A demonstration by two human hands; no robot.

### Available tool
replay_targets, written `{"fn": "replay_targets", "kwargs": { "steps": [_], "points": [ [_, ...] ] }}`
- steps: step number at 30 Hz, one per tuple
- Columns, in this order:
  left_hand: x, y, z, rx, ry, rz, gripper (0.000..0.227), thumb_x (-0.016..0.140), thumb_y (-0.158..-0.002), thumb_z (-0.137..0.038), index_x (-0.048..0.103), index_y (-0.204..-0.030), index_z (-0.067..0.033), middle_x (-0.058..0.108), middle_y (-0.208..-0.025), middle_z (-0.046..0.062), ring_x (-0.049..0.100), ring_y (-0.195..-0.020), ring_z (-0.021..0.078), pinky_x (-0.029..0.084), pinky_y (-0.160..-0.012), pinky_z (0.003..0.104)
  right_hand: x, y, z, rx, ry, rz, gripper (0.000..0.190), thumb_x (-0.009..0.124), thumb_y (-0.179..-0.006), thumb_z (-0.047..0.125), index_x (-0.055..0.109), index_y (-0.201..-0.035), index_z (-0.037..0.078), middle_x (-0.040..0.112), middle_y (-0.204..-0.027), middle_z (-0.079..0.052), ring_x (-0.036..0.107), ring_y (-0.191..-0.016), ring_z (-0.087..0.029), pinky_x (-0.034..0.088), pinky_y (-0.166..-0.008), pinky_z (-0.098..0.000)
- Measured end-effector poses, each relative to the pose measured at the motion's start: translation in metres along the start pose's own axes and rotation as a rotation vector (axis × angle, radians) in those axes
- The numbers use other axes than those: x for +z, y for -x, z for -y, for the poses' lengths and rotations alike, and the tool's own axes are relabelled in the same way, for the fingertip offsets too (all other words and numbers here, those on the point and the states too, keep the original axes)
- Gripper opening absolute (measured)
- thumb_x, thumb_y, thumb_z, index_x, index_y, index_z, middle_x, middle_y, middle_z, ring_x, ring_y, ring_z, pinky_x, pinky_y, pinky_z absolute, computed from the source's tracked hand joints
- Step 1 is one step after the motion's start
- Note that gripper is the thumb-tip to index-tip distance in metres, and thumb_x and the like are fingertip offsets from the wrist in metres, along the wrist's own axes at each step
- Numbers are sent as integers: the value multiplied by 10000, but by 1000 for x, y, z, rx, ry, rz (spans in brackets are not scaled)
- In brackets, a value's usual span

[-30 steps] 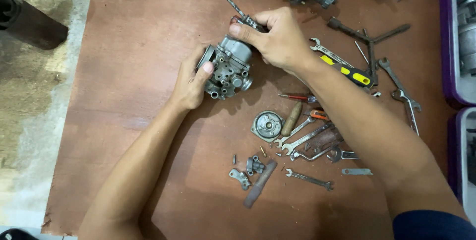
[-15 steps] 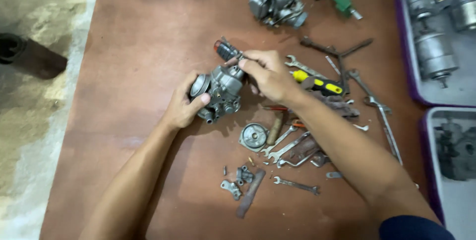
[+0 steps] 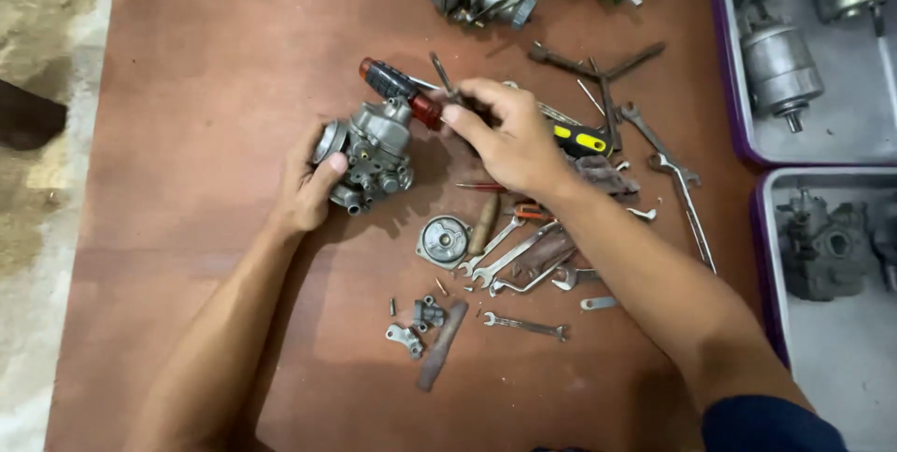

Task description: The person disassembles a carburetor on a workbench using a screwdriver and wrenches. They remove screws and small components, placing them on the table, and manipulate the carburetor body to access internal parts.

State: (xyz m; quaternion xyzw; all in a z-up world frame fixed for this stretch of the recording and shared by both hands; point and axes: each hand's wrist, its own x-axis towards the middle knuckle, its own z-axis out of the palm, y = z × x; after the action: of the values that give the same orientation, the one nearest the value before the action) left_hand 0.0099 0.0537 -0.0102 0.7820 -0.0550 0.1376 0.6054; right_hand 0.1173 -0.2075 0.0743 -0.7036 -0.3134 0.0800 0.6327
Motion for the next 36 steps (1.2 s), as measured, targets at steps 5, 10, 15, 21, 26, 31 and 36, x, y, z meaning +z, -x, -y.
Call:
{"fn": "replay_targets", "kwargs": {
  "steps": [5, 10, 15, 21, 26, 31, 36],
  "points": [
    [-6, 5, 17, -39, -14, -32, 489, 576, -970, -425, 608, -1305, -70, 562, -904, 63, 505, -775, 168, 413, -668, 328, -16, 29, -1, -74, 489, 133, 153, 757, -868, 169, 710, -990, 91, 690, -762, -135, 710, -742, -317, 554, -632, -402],
    [-5, -5, 5, -13, -43, 8, 490, 532, -1016, -426, 586, -1340, -62, 544, -847, 61, 519, -731, 165, 404, -627, 309, -7, 46, 20, 33, 610, 611, 130, 687, -804, 188, 699, -911, 113, 723, -801, -172, 706, -791, -426, 546, -681, -529],
    [-3, -9, -4, -11, 0, 1, 463, 524, -1009, -417, 589, -1293, -57, 550, -773, 54, 530, -657, 142, 402, -574, 296, 3, 46, 53, 141, 625, 1145, 305, 666, -873, 30, 745, -1164, 76, 760, -1060, -146, 761, -922, -289, 630, -809, -376],
    [5, -4, -23, 18, 47, 9, 458, 454, -1043, -318, 489, -1322, 43, 554, -1100, 129, 503, -980, 218, 428, -932, 356, -19, 53, 39, 17, 782, 895, 69, 642, -766, 106, 687, -783, 56, 715, -837, -56, 681, -752, -303, 537, -709, -448],
    [5, -5, -18, 42, 14, 7, 476, 456, -1051, -375, 511, -1250, 54, 531, -992, 107, 494, -890, 213, 444, -852, 360, -14, 59, 38, 17, 791, 864, 107, 640, -788, 137, 664, -778, 34, 712, -832, -112, 666, -745, -369, 523, -691, -486],
    [5, -4, -22, 40, 3, 10, 479, 447, -1055, -379, 509, -1260, 50, 523, -1011, 106, 472, -914, 207, 424, -891, 362, -8, 64, 25, -75, 889, 769, 139, 680, -828, 158, 651, -861, 26, 715, -861, -134, 660, -652, -392, 530, -614, -479],
    [5, -5, -24, 64, 23, 14, 436, 456, -1077, -357, 499, -1253, 40, 519, -1015, 91, 465, -910, 185, 425, -884, 330, -9, 62, 22, -136, 988, 701, 232, 695, -882, 256, 665, -936, 33, 688, -935, -113, 669, -690, -376, 534, -602, -473]
  ]
}}
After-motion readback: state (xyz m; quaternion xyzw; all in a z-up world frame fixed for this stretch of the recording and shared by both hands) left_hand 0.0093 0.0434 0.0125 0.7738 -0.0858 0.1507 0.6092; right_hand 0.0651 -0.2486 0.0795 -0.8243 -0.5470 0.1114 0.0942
